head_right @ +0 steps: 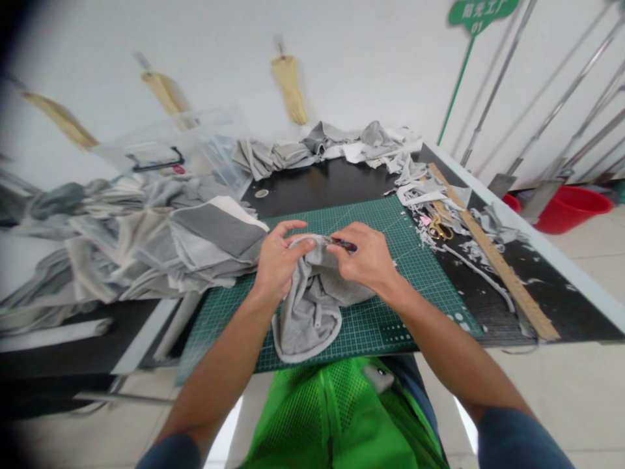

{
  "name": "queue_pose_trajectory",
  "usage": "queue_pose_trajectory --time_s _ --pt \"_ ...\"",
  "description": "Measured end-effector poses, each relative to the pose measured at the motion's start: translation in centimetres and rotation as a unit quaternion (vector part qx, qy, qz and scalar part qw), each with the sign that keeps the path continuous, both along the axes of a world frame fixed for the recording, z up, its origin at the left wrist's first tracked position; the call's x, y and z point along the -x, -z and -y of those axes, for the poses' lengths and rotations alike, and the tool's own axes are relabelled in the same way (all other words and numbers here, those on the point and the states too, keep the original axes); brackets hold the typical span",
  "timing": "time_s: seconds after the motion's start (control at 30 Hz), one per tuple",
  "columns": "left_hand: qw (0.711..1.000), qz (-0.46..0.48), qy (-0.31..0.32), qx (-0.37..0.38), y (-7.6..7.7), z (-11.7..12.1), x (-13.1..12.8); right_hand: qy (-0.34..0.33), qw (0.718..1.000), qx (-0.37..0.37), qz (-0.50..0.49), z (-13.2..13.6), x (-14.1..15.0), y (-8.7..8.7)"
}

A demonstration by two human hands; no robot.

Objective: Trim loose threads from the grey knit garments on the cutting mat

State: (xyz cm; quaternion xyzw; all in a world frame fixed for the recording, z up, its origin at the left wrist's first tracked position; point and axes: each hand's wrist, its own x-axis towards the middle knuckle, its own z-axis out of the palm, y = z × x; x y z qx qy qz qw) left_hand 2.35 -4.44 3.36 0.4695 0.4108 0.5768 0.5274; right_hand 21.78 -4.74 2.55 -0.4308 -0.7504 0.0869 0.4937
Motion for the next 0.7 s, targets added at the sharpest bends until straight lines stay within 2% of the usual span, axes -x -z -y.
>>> queue_pose_trajectory --time_s 0.13,0.7 --pt "1.0 0.023 0.011 0.006 -0.04 0.03 -0.07 -0.003 1.0 -0.001 0.003 0.05 0.03 -0.04" --pt "0.999 0.02 0.038 0.007 0.23 0.33 -0.48 0.003 1.0 -0.008 -0.003 0.02 0.26 0.18"
